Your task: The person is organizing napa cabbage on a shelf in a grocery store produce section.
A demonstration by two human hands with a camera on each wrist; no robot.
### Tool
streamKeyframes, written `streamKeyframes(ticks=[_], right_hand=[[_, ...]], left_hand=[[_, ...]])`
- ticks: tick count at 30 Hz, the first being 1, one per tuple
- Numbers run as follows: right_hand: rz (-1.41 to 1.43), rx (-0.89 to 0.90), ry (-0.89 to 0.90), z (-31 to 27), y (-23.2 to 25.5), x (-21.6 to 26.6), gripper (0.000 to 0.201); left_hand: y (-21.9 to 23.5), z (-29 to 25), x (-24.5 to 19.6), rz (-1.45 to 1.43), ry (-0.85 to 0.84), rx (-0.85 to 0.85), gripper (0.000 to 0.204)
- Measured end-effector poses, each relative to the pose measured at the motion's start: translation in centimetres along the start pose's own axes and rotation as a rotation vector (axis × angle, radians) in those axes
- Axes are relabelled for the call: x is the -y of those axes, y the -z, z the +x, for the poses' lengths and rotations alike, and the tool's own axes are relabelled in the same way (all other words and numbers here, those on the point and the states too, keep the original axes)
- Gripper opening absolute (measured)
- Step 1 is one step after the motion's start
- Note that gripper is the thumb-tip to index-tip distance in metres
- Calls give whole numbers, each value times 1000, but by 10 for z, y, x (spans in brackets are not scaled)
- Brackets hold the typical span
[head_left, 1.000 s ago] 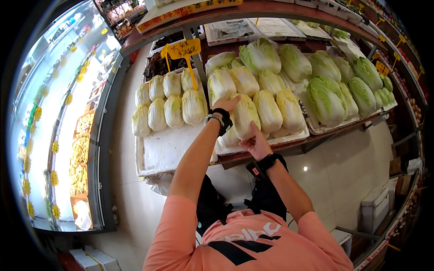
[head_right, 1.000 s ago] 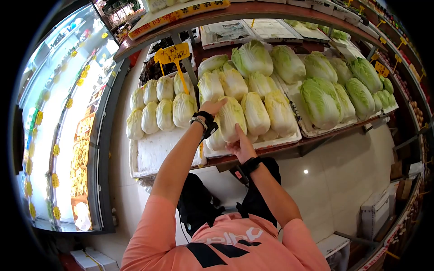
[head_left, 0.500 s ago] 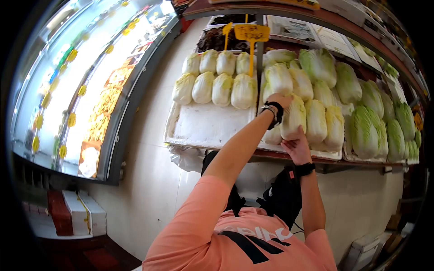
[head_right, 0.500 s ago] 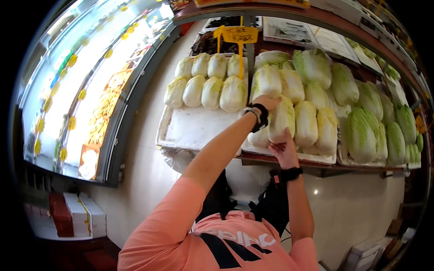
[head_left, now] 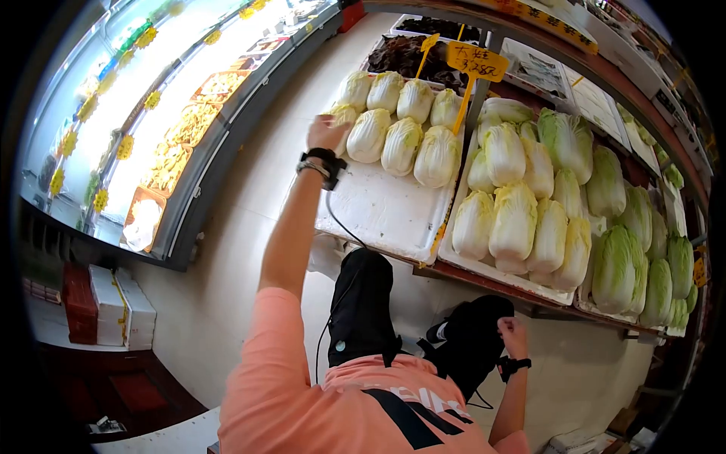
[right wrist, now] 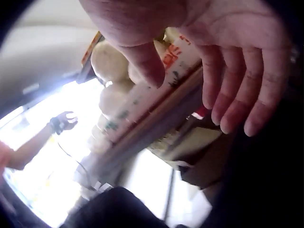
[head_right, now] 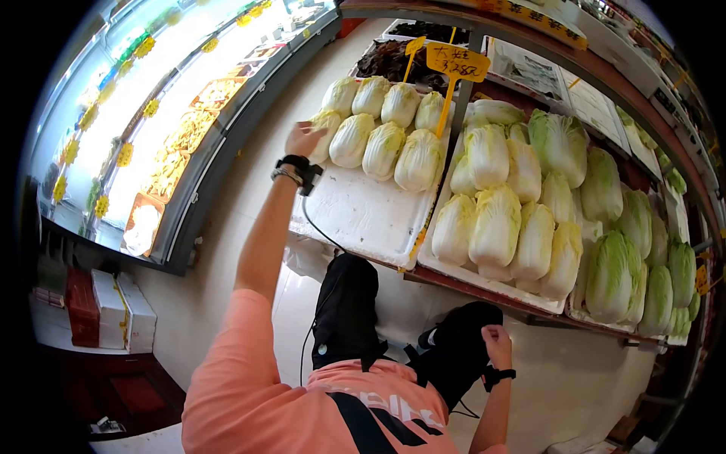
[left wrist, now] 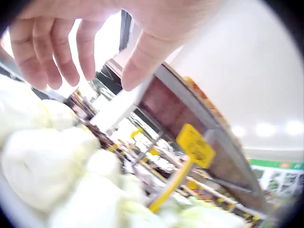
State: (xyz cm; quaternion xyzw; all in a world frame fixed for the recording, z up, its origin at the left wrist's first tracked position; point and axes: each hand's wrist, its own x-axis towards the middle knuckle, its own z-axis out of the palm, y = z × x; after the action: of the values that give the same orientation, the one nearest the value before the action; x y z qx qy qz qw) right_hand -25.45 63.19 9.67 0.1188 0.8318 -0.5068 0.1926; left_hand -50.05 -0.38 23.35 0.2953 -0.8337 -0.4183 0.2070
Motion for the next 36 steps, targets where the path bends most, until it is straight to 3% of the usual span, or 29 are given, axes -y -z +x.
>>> streamKeyframes(ticks=[1,2,4,7,10,11,15,19,25,28,29,32,34,36], right_hand=[[-178,-39,56,0,0,-9,29],[-179,-33,45,0,-2,-9,29],[-179,-34,30,2,-6,-6,29],[-228,-59,45,14,-13,-19,27],[-307,-83,11,11,-19,-3,33],[-332,-85,13,12,-21,-2,33],[-319,-99,38,12,-24,-5,29],[-295,-126,59,13,-24,-6,25],[-302,-144,72,12,-24,-13,24],[-290,-120,51,6,-21,-6,24],[-285,-105,47,5,-21,0,25],[-234,23,97,-2,-27,28,25],[-186,163,213,-7,-38,63,25],[-117,307,310,-18,-51,116,28]], left_hand=[[12,11,10,175,48,-28,90],[22,13,9,341,186,19,106],[19,22,25,498,271,179,125],[-2,37,49,601,170,232,137],[-17,37,47,632,168,190,139],[-15,31,37,648,179,185,125],[-20,35,35,663,223,173,122],[-24,42,49,558,239,148,121],[12,46,34,311,245,207,111],[23,80,57,56,416,346,84],[39,66,45,-88,473,360,69],[62,51,63,-514,440,466,64],[81,28,70,-630,479,436,62],[103,-31,34,-795,449,349,68]])
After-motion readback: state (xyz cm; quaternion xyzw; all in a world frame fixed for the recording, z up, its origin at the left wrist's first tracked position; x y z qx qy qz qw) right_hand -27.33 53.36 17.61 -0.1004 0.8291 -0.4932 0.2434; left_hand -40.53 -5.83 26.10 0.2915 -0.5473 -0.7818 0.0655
